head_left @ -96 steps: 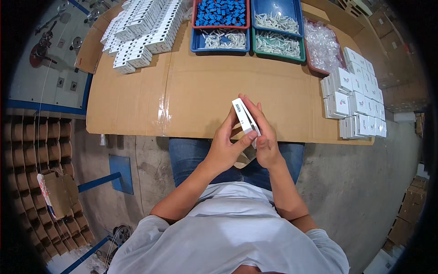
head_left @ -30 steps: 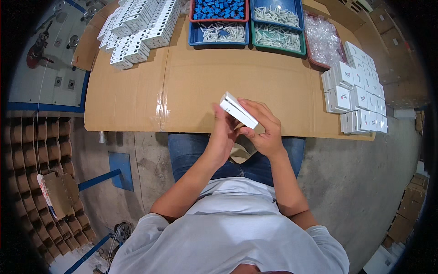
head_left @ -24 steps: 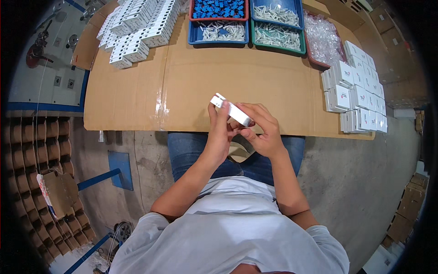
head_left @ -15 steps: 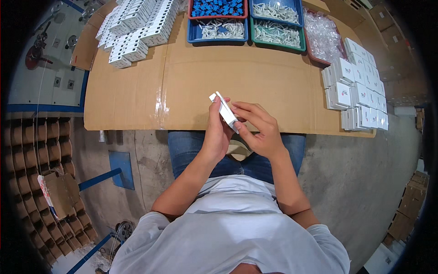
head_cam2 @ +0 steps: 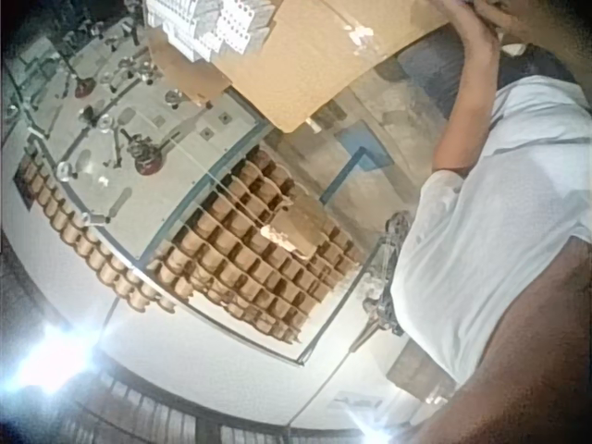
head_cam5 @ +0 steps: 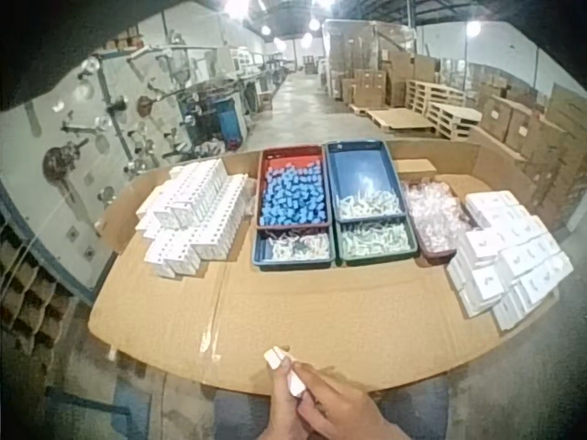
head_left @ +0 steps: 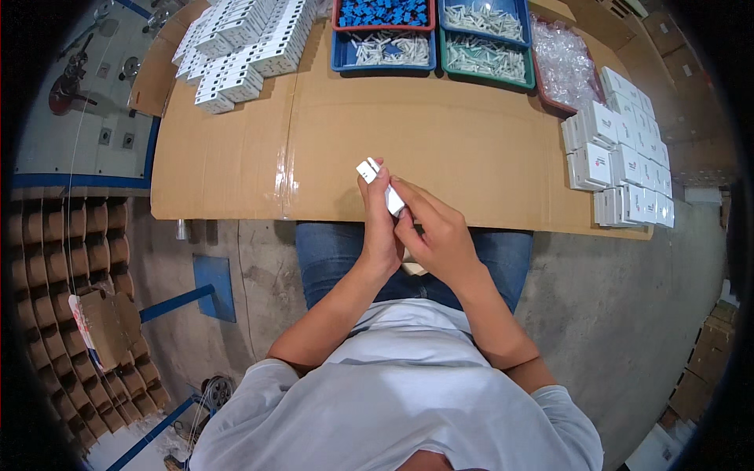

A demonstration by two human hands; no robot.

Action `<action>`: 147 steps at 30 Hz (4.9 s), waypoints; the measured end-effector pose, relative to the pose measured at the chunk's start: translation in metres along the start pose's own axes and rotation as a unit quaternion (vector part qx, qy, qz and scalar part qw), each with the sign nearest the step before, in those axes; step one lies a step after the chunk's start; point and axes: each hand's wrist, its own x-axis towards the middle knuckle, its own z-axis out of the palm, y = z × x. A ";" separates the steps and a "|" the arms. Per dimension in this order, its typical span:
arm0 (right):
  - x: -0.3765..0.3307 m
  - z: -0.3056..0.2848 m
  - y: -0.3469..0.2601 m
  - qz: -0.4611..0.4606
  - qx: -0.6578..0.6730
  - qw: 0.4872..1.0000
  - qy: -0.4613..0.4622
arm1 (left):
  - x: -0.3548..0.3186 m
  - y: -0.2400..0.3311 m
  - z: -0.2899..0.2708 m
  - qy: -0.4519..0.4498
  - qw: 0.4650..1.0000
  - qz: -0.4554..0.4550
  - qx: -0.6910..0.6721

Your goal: The recorder assembles small electronic modules by placing components onto mounts and packing them into boxes.

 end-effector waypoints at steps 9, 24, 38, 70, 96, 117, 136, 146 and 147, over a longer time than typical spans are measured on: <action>-0.003 0.005 -0.003 -0.027 -0.004 0.999 0.017 | -0.005 0.005 0.006 0.019 0.998 0.040 -0.036; -0.007 0.001 -0.002 -0.025 0.020 0.999 0.008 | -0.010 0.003 0.006 0.021 0.998 0.027 -0.056; -0.003 -0.003 0.003 0.016 0.047 0.999 -0.003 | -0.003 0.020 0.007 0.003 0.998 -0.039 -0.041; 0.003 -0.034 0.006 0.000 0.061 0.990 -0.128 | 0.013 0.030 -0.017 -0.073 0.963 -0.212 -0.152; 0.080 -0.049 -0.027 -0.025 -0.021 0.999 0.010 | -0.024 0.107 0.041 -0.121 0.976 -0.142 -0.110; 0.136 -0.043 -0.043 0.040 0.100 0.988 -0.108 | 0.002 0.131 0.036 -0.203 0.965 -0.156 -0.061; 0.120 -0.072 -0.039 -0.039 0.068 0.992 -0.097 | 0.004 0.113 0.080 -0.141 0.989 -0.039 0.016; 0.118 -0.068 -0.033 -0.015 0.101 0.991 -0.091 | 0.003 0.110 0.078 -0.141 0.988 -0.062 -0.001; 0.118 -0.068 -0.033 -0.015 0.102 0.990 -0.092 | 0.003 0.111 0.078 -0.139 0.988 -0.062 -0.001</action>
